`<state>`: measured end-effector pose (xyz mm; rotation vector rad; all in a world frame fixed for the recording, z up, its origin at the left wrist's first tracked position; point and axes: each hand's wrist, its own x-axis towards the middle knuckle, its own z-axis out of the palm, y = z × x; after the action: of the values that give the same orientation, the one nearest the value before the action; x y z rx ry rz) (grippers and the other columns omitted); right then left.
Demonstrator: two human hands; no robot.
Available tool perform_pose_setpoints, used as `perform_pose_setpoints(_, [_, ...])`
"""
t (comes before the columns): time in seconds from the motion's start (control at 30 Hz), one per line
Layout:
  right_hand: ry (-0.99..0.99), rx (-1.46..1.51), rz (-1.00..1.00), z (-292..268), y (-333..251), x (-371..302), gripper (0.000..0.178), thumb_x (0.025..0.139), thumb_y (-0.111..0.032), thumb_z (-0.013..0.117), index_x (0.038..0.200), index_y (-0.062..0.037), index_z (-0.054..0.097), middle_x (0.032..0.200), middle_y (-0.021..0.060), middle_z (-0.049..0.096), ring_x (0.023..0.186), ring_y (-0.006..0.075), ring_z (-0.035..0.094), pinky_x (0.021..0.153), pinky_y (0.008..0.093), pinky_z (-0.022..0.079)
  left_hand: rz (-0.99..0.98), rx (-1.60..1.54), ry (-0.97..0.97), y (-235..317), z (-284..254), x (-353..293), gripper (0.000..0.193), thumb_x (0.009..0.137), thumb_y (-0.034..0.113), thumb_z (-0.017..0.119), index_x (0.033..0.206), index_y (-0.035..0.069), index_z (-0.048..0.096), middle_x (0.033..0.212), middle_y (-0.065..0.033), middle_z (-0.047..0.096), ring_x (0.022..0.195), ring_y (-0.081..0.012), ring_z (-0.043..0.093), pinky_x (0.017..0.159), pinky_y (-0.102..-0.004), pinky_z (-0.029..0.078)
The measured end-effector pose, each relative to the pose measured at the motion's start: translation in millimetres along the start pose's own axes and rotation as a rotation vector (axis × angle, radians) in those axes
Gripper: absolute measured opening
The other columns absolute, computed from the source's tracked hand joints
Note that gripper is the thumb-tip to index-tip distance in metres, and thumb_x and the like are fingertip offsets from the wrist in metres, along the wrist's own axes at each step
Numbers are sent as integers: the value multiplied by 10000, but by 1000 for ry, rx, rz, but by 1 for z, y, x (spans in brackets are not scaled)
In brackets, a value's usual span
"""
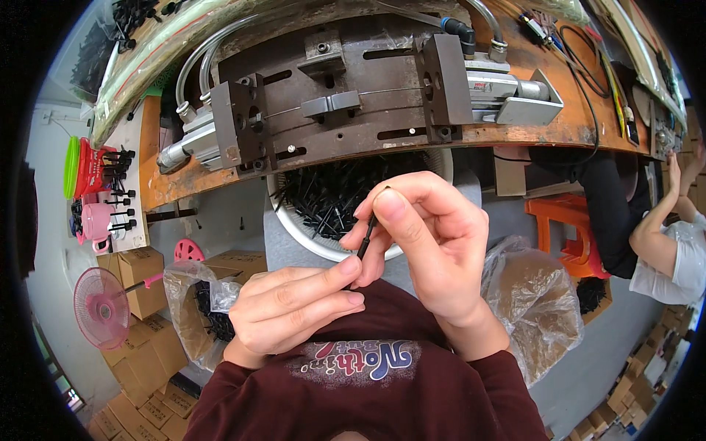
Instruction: The recorder uses a pneumatic press to assemble small black components.
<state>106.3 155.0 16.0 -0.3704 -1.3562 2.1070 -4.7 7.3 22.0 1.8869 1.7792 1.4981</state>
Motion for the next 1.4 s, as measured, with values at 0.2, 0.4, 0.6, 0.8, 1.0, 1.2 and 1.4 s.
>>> perform_pose_setpoints(0.2, [-16,-21,-4,2,0,-4,174,997,-89,519,977,68,590,807,175,676,569,154,654,510,241,519,-3,-5,2,-3,1,-4,289,650,32,825,921,-11,734,1105,-187,689,811,-245,716,682,-307,609])
perform_pose_setpoints(0.4, [-21,-13,19,3,2,-4,163,996,-74,516,975,71,587,812,173,677,575,154,658,507,238,516,-22,-20,4,-4,1,-5,305,643,46,836,924,-7,730,1111,-185,687,807,-245,716,679,-306,607])
perform_pose_setpoints(0.6, [3,33,71,3,6,-5,127,981,-43,537,973,71,593,832,156,680,586,130,643,512,228,510,-26,-17,20,-5,3,-4,310,641,62,841,923,-5,729,1116,-187,686,803,-247,715,681,-311,606])
perform_pose_setpoints(0.8, [-98,40,225,-7,5,-1,97,950,-30,595,954,53,646,835,85,677,608,67,587,518,203,467,-23,42,48,-8,2,4,322,637,59,838,934,-7,731,1114,-181,687,830,-249,713,690,-309,598])
perform_pose_setpoints(1.0, [46,-206,236,-10,3,-4,149,919,-46,644,1049,28,648,890,72,698,707,62,615,602,205,495,-6,351,205,-32,9,28,326,599,48,821,899,-22,712,1129,-196,679,891,-287,699,750,-338,576])
perform_pose_setpoints(1.2, [109,-432,166,-16,-1,-13,113,906,-5,624,1004,36,662,942,95,697,784,98,650,632,215,510,-96,621,165,-53,24,39,249,690,120,789,913,42,711,1161,-106,687,679,-177,667,620,-269,503])
perform_pose_setpoints(1.4, [141,-451,116,-19,-5,-11,94,897,8,625,971,48,667,872,103,690,726,103,632,602,212,499,-145,687,119,-52,20,51,237,691,117,784,908,64,705,1178,-80,684,564,-148,604,562,-255,473])
